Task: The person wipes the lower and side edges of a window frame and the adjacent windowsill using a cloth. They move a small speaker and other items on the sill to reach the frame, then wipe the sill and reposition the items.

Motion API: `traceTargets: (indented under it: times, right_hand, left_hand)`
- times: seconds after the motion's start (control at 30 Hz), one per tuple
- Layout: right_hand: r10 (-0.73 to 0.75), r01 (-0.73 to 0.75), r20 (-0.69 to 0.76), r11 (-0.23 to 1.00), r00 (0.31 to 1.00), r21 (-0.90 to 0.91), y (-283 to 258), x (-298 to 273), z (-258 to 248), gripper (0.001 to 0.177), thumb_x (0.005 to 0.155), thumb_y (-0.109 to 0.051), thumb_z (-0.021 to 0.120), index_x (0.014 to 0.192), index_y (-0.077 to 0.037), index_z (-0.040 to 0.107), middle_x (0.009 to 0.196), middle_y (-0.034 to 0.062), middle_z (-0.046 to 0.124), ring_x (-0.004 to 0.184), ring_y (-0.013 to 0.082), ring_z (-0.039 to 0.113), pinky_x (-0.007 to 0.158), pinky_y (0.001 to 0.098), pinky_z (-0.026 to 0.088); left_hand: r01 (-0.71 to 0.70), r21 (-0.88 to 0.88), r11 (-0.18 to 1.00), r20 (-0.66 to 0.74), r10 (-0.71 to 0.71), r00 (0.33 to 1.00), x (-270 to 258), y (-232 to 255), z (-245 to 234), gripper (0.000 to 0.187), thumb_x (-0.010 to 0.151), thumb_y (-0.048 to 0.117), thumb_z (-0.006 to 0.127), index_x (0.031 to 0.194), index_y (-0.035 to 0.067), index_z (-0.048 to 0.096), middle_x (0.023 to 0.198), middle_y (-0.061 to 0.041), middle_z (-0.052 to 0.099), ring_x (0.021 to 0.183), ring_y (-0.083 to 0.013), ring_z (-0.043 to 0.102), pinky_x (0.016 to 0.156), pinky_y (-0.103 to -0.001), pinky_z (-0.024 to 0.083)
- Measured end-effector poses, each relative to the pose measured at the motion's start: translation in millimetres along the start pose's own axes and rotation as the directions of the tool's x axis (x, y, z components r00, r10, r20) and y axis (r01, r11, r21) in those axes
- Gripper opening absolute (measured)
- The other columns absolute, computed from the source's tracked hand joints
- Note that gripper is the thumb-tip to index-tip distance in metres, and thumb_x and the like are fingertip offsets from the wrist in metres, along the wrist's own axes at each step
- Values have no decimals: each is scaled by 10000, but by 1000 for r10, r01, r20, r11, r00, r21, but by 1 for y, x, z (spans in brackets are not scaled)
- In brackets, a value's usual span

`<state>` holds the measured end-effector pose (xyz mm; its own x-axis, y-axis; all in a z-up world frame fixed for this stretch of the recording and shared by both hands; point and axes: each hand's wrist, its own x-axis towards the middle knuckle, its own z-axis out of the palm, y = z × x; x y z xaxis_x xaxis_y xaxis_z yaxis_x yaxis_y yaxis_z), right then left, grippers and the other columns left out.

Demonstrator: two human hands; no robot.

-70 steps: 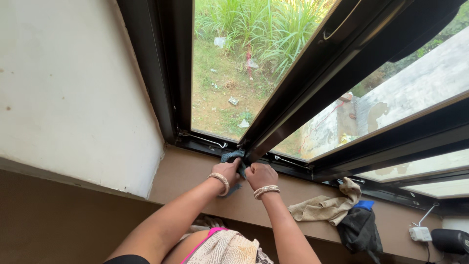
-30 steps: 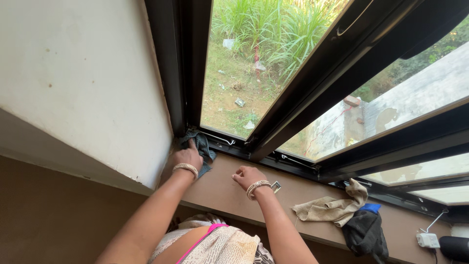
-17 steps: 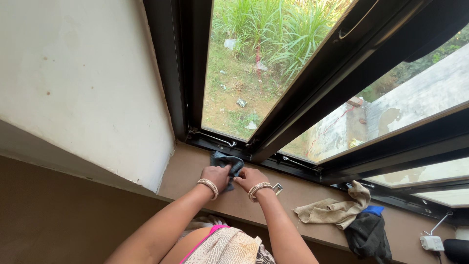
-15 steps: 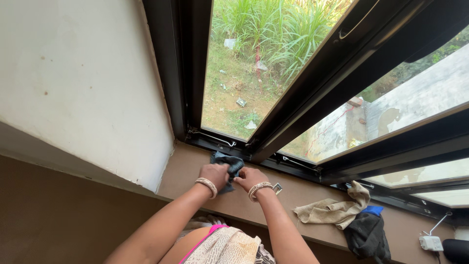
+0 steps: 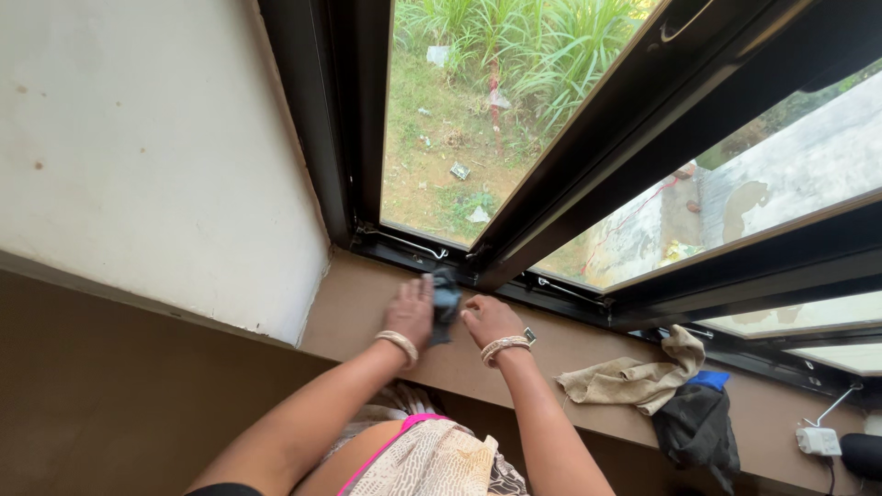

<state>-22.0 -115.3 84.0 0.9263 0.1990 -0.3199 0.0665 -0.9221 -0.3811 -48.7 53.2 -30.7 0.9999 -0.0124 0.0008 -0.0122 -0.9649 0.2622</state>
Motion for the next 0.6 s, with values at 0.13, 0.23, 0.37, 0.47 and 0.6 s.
traceTargets:
  times: [0.13,0.23,0.37,0.47,0.6]
  right_hand:
    - [31,-29,-61,999,998,43,-3,-9,-7,305,889,-333,640,1114,-153,739,1158,70,745,1083,298,682,942,417,530]
    - [36,-33,-43,997,998,72,-9,-9,-10,294,888,-329,634,1105,-169,749,1138,47,760,1071,279,695,931,409,538]
    - [1,-1,-5,997,1000,79,-16,-5,-8,304,890,-341,640,1123,-170,735,1132,29,757,1063,262,698,918,402,545]
    - [25,-30,57,996,998,89,-16,1,2,334,892,-364,637,1162,-186,718,1160,14,756,1083,240,701,938,390,548]
    - [-20,19,56,1000,998,18,-3,11,21,397,885,-404,666,1205,-171,692,1296,43,676,1167,266,639,989,408,506]
  left_hand:
    - [-206,73,976,6,206,978,-8,31,5,557,938,185,497,1489,211,421,1544,-216,394,1331,-344,436,964,-497,451]
    - [-197,124,973,18,196,980,-3,9,-1,619,924,130,504,1528,242,429,1557,-135,414,1368,-323,418,1007,-511,413]
    - [3,162,987,9,-4,1000,-10,-38,-18,625,924,133,516,1531,246,421,1543,-117,430,1343,-311,431,1031,-480,410]
    - [182,200,963,11,-188,982,-14,-47,-39,573,922,198,548,1490,219,468,1483,-118,465,1287,-314,461,1033,-473,413]
    - [263,104,959,-33,-260,965,-3,-35,-70,282,947,264,626,1216,190,661,1296,-67,595,1208,-268,559,1010,-436,474]
